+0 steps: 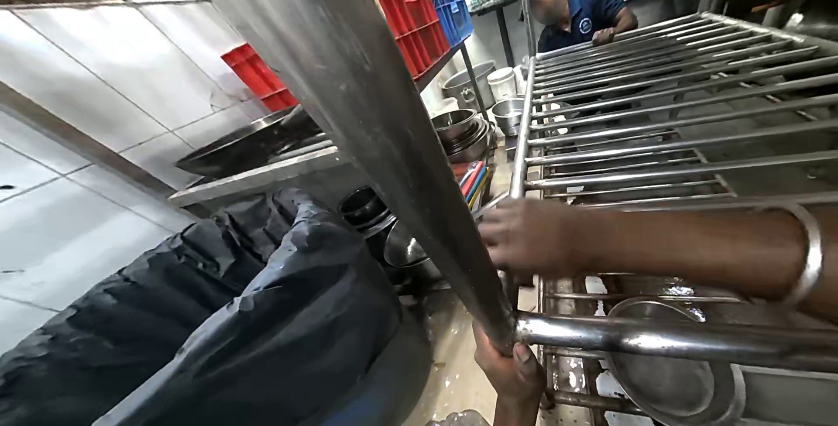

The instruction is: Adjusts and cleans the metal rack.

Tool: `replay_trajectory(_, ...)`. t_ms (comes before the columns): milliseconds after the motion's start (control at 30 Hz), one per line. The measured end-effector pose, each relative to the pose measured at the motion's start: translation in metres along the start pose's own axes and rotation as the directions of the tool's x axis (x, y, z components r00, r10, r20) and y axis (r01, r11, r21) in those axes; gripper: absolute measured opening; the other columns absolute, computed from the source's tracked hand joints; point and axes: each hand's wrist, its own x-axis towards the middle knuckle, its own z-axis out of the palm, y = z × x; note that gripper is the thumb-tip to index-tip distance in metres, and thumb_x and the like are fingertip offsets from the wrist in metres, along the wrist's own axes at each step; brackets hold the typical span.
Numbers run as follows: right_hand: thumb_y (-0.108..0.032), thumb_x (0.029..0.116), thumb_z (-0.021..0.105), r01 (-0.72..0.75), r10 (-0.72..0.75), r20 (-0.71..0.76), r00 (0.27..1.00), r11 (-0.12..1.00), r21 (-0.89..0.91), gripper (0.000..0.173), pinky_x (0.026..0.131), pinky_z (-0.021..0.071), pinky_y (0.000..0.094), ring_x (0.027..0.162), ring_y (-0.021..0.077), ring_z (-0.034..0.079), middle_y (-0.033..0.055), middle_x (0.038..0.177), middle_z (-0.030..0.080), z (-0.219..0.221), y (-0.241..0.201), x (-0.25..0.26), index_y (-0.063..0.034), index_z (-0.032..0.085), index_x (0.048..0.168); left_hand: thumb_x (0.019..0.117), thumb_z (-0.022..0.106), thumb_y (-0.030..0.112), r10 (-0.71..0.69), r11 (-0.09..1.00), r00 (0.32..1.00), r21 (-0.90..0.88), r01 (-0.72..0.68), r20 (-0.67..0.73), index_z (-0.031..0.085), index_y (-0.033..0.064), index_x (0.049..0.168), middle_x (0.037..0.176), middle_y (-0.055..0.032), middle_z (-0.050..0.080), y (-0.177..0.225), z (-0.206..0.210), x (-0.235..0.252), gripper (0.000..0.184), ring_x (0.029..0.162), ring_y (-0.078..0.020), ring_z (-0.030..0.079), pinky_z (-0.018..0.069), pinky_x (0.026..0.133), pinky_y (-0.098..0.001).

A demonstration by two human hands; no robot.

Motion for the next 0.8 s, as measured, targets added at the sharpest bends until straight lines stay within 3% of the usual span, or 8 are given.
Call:
replay_trajectory(167,-0.011,0.0793,0.082,-0.071,0.062,0.193,0.979,0.997,0.042,0.031,0.078,0.0532,0.0493,0.094,0.0336,0.065,0.013,0.095,0.065,-0.005,0.012,-0.013,-0.0093,0.069,0.108,0.083,0.05,0.086,-0.008,1.0,1.0,-0.013,0.009,0.009,0.057,-0.0065,0.11,0.082,0.0016,0.067,0.002,0.0,-0.002,0.097,0.072,0.0,0.068,0.06,0.067,-0.0232)
replay_trajectory(267,-0.005,0.0708,0.086,-0.066,0.043,0.164,0.986,0.988,0.137,0.042,0.082,0.0529,0.0478,0.101,0.032,0.064,0.0115,0.101,0.068,-0.007,0.007,-0.008,-0.0115,0.073,0.11,0.0829,0.047,0.087,-0.008,1.0,1.0,0.006,0.008,0.026,0.056,-0.0094,0.114,0.086,0.0005,0.069,0.001,0.0,-0.002,0.102,0.078,0.0011,0.068,0.0605,0.071,-0.0225)
replay_trajectory(333,-0.004,0.0762,0.084,-0.103,0.078,0.197,0.977,0.988,0.119,0.037,0.088,0.0525,0.0499,0.104,0.0351,0.064,0.0146,0.105,0.068,-0.006,0.019,-0.007,-0.0086,0.073,0.111,0.0832,0.048,0.086,-0.011,1.0,1.0,-0.001,0.011,0.026,0.056,-0.0087,0.113,0.084,0.0008,0.068,0.001,-0.001,-0.002,0.1,0.074,0.0003,0.068,0.0605,0.068,-0.0228)
replay_trajectory(400,-0.005,0.0715,0.086,-0.14,0.116,0.26,0.959,0.987,0.077,0.041,0.086,0.0518,0.0505,0.105,0.0363,0.062,0.0145,0.106,0.066,-0.005,0.025,-0.009,-0.0103,0.071,0.109,0.0833,0.05,0.086,-0.011,1.0,1.0,-0.016,0.011,0.029,0.056,-0.0071,0.112,0.083,0.0015,0.067,0.002,-0.003,-0.004,0.097,0.072,-0.0002,0.068,0.0602,0.066,-0.0233)
replay_trajectory(500,0.0,0.0668,0.087,-0.128,0.061,0.208,0.976,0.938,0.324,0.052,0.094,0.0514,0.0494,0.112,0.0347,0.061,0.015,0.115,0.068,-0.01,0.01,-0.004,-0.0084,0.073,0.116,0.083,0.047,0.087,0.009,1.0,1.0,0.009,-0.009,0.019,0.057,-0.0064,0.113,0.084,0.0031,0.068,0.002,0.001,-0.001,0.099,0.075,0.0029,0.067,0.0596,0.069,-0.0206)
replay_trajectory(567,0.0,0.0725,0.085,-0.104,0.064,0.127,0.99,0.935,0.338,0.048,0.099,0.0511,0.0514,0.116,0.0366,0.064,0.0184,0.117,0.07,0.0,0.024,-0.002,-0.0048,0.074,0.118,0.0832,0.048,0.087,0.005,1.0,1.0,0.009,-0.005,0.012,0.057,-0.0059,0.11,0.081,0.0028,0.067,0.004,0.0,-0.003,0.097,0.073,0.0021,0.067,0.0597,0.067,-0.0215)
replay_trajectory(700,0.003,0.0715,0.084,-0.164,0.084,0.224,0.971,0.915,0.368,0.034,0.089,0.0529,0.0525,0.1,0.0329,0.066,0.0152,0.102,0.07,-0.018,0.014,0.013,-0.0028,0.073,0.103,0.0824,0.046,0.088,0.001,1.0,1.0,0.01,-0.001,0.018,0.059,-0.001,0.108,0.078,0.0047,0.066,0.005,0.004,-0.001,0.093,0.068,0.0022,0.066,0.059,0.063,-0.0213)
replay_trajectory(800,0.004,0.0747,0.084,-0.25,0.137,0.3,0.944,0.89,0.381,0.036,0.087,0.0526,0.0534,0.096,0.0354,0.067,0.0188,0.1,0.071,-0.026,0.015,0.015,0.0009,0.073,0.109,0.0849,0.042,0.087,-0.021,0.998,0.998,0.053,0.018,0.055,0.06,-0.0012,0.105,0.072,0.0022,0.065,0.01,0.002,-0.007,0.092,0.061,-0.0008,0.065,0.0584,0.055,-0.0244)
